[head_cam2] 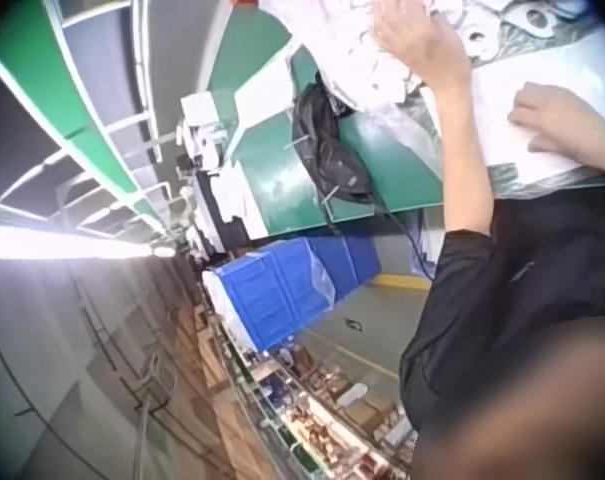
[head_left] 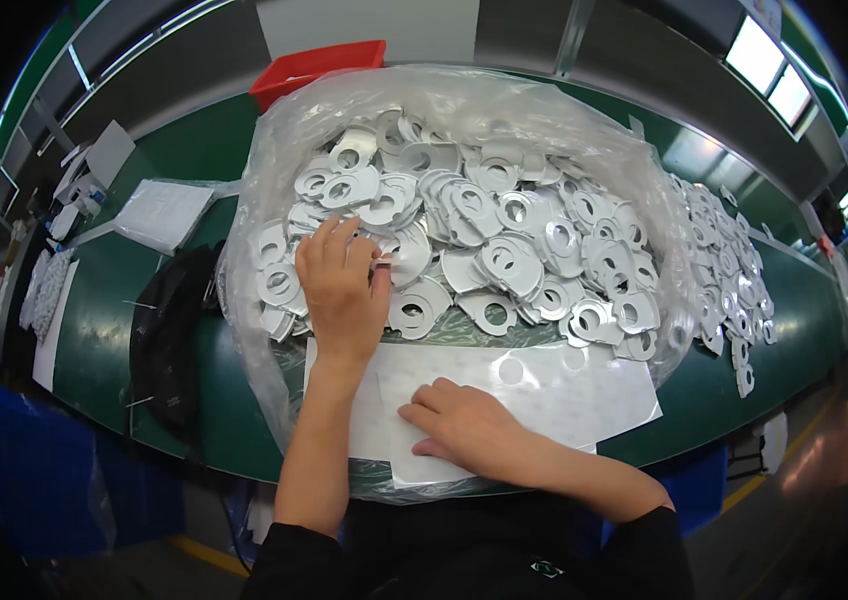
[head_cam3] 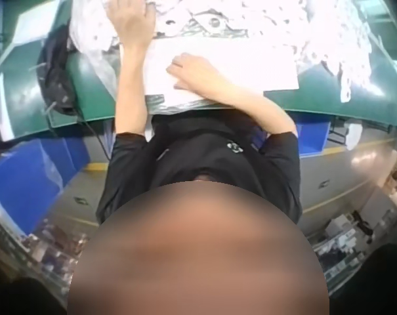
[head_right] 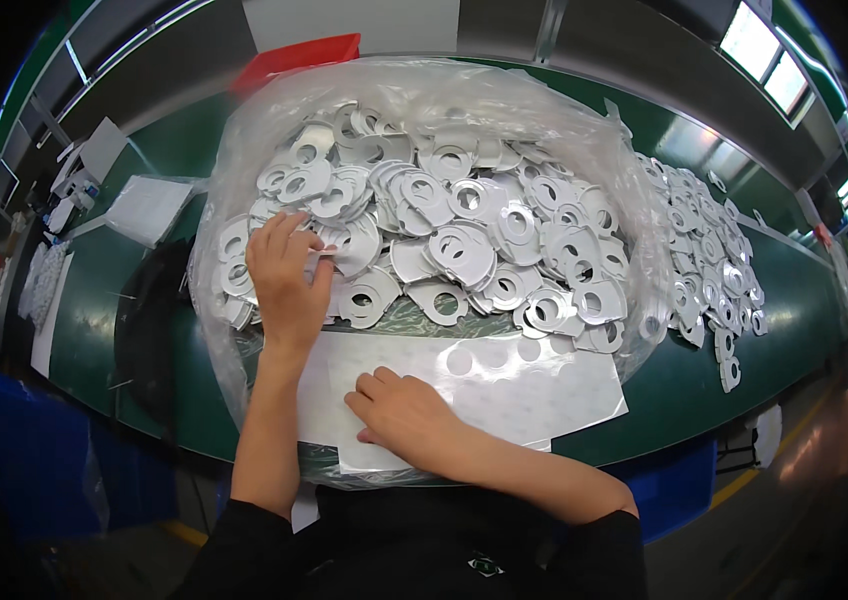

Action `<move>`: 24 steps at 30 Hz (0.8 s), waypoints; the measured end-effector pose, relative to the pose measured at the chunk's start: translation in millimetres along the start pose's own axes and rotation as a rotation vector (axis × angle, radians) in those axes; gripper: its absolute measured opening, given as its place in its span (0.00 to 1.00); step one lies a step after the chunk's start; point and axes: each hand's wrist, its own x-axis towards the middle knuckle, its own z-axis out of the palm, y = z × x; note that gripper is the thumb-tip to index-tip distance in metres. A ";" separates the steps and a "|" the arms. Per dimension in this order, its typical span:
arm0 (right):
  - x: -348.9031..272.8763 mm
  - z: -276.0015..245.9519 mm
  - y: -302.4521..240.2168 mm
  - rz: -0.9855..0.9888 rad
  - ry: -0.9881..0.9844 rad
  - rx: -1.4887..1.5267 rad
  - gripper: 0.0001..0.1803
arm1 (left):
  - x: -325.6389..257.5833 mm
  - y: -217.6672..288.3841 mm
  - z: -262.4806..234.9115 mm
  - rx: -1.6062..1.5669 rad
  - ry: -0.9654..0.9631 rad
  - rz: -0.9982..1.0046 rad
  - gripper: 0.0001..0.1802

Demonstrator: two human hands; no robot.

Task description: Applying circular adhesive pads to metal lighting component plates on an assembly line.

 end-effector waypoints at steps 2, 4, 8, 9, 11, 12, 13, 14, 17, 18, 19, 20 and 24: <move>1.9 0.8 -2.1 0.046 -0.011 -0.006 0.23 | -0.9 4.2 1.7 -0.182 0.026 -0.097 0.07; 6.3 -2.3 -5.2 0.087 -0.020 -0.015 0.23 | -3.5 10.3 4.6 -0.360 0.056 -0.192 0.07; 15.9 -5.2 -4.1 0.136 -0.065 0.008 0.22 | -23.4 19.4 23.2 -1.658 -0.314 -0.871 0.08; 16.4 -4.0 -1.7 0.123 -0.043 0.010 0.22 | -25.0 28.2 24.8 -1.868 -0.384 -1.015 0.09; 11.9 0.4 1.7 0.130 -0.049 0.016 0.21 | -22.7 38.8 20.9 -1.978 -0.550 -1.000 0.16; 9.3 2.8 1.5 0.125 -0.060 0.024 0.19 | -21.7 41.9 19.3 -2.085 -0.606 -1.051 0.18; 5.8 3.2 -1.1 0.126 -0.059 0.024 0.19 | -22.1 43.4 18.5 -2.191 -0.664 -1.102 0.21; 1.5 2.8 -5.3 0.124 -0.006 0.035 0.18 | -29.3 39.5 26.6 -2.285 -0.700 -1.048 0.26; -10.6 13.1 -6.4 0.092 0.076 0.000 0.15 | -35.4 47.5 33.8 -2.283 -0.777 -1.067 0.30; -13.1 16.0 -5.4 0.055 0.102 -0.041 0.14 | -39.8 48.3 38.5 -2.285 -0.780 -1.066 0.30; -13.6 16.1 -5.4 0.057 0.102 -0.042 0.14 | -45.4 47.9 45.6 -2.241 -0.811 -1.121 0.30; -13.3 16.5 -5.9 0.022 0.120 -0.103 0.13 | -48.6 48.1 49.9 -2.195 -0.841 -1.176 0.31; -9.7 8.9 -8.7 -0.070 0.091 -0.331 0.11 | -44.0 49.9 49.6 -2.132 -0.832 -1.211 0.32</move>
